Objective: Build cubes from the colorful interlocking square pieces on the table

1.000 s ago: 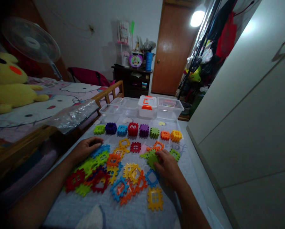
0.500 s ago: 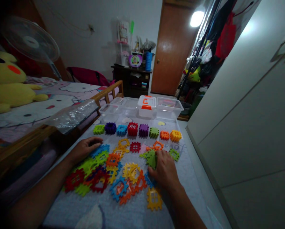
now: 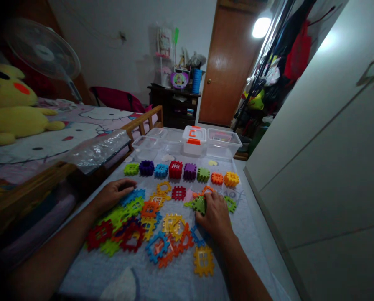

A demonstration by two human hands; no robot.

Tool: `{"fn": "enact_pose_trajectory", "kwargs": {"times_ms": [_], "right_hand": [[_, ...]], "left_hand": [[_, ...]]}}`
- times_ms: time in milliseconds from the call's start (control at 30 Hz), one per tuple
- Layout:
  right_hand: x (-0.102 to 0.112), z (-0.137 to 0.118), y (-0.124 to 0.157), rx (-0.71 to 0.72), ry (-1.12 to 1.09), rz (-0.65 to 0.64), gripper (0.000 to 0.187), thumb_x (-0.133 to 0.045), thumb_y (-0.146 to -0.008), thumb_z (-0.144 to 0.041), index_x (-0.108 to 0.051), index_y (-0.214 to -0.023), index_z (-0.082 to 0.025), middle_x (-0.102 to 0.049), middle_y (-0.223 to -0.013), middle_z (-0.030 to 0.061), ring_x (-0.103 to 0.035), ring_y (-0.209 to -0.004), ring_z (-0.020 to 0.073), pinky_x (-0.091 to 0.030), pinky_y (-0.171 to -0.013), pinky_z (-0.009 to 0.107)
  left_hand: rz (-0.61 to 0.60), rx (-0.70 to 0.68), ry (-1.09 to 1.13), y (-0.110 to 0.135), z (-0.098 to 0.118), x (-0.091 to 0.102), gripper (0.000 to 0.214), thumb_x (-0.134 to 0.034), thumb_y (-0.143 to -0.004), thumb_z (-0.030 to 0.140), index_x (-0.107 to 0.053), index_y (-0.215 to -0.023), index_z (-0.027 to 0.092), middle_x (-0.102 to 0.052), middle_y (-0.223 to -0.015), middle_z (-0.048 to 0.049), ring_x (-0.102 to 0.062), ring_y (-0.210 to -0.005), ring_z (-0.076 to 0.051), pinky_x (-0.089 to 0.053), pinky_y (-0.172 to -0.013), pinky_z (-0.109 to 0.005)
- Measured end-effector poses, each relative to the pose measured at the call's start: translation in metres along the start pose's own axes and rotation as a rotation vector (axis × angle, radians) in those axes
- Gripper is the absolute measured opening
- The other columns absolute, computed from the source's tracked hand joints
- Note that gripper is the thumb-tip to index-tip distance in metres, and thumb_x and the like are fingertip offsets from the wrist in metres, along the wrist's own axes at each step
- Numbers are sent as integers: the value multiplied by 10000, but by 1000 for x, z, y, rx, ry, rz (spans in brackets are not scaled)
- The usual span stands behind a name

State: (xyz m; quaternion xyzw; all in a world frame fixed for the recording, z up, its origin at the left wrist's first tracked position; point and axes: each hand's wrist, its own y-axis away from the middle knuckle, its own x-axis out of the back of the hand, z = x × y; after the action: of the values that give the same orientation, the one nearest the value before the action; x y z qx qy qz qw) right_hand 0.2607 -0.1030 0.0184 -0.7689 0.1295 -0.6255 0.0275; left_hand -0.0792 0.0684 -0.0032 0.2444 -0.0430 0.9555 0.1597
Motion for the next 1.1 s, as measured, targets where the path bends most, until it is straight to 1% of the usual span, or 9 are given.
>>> {"fn": "enact_pose_trajectory", "kwargs": {"times_ms": [133, 267, 433, 600, 700, 767, 833, 933, 1100], "right_hand": [[0, 0, 0, -16, 12, -2, 433, -678, -713, -347, -583, -1106, -191, -596, -1087, 115, -530, -1013, 281, -404, -924, 400], [-2, -1, -1, -28, 31, -5, 420, -683, -700, -341, -587, -1081, -192, -592, -1082, 111, -519, -1010, 283, -398, -922, 397], [-3, -3, 0, -10, -7, 13, 400, -677, -687, -295, -585, -1062, -193, -589, -1079, 119, -507, -1016, 295, -400, -914, 418], [8, 8, -5, 28, -102, 68, 410, -657, -682, -256, -580, -1080, -197, -578, -1051, 103, -512, -997, 284, -416, -891, 422], [25, 21, -27, 69, -106, 103, 407, -660, -673, -250, -592, -1071, -197, -569, -1026, 94, -521, -958, 269, -421, -869, 408], [35, 29, -52, 114, -84, 89, 423, -663, -673, -247, -597, -1087, -193, -564, -1046, 95, -514, -980, 267, -413, -880, 397], [40, 35, -79, 118, -47, 56, 425, -661, -680, -244, -604, -1096, -185, -562, -1065, 98, -500, -1009, 267, -402, -896, 387], [36, 41, -113, 60, -11, -85, 451, -664, -676, -217, -612, -1122, -176, -563, -1093, 94, -497, -1020, 256, -401, -871, 354], [26, 46, -141, 61, -8, -158, 476, -693, -663, -203, -629, -1134, -182, -577, -1093, 80, -515, -1017, 234, -406, -847, 319]], "left_hand": [[-11, -9, -10, 0, 0, 0, 499, -667, -660, 583, -714, -963, 189, -760, -953, -68, -696, -924, -276, -532, -854, -363], [2, -5, -3, 1, 2, 1, 505, -679, -637, 593, -721, -943, 194, -762, -932, -62, -700, -901, -274, -540, -842, -361], [-11, -12, -12, 2, 7, 1, 503, -665, -652, 596, -716, -941, 187, -762, -939, -69, -700, -901, -275, -538, -852, -369], [-11, -5, -18, 2, 8, 2, 507, -664, -654, 604, -718, -942, 190, -763, -948, -67, -704, -900, -275, -546, -845, -364], [-20, -10, -21, 2, 10, 2, 479, -671, -653, 587, -720, -923, 195, -763, -936, -64, -705, -892, -276, -551, -832, -359], [-22, -9, -22, 2, 10, 2, 466, -672, -655, 576, -719, -919, 195, -763, -937, -63, -703, -894, -278, -551, -830, -358], [-24, -10, -19, 2, 9, 2, 465, -671, -660, 575, -716, -925, 195, -761, -951, -65, -701, -908, -283, -548, -838, -364], [-30, -6, -6, 1, 6, 2, 474, -668, -673, 579, -708, -943, 192, -757, -978, -75, -694, -946, -293, -543, -857, -375], [-39, -4, -11, 1, 1, 2, 474, -656, -701, 569, -699, -983, 191, -752, -999, -74, -691, -963, -289, -536, -877, -373]]}}
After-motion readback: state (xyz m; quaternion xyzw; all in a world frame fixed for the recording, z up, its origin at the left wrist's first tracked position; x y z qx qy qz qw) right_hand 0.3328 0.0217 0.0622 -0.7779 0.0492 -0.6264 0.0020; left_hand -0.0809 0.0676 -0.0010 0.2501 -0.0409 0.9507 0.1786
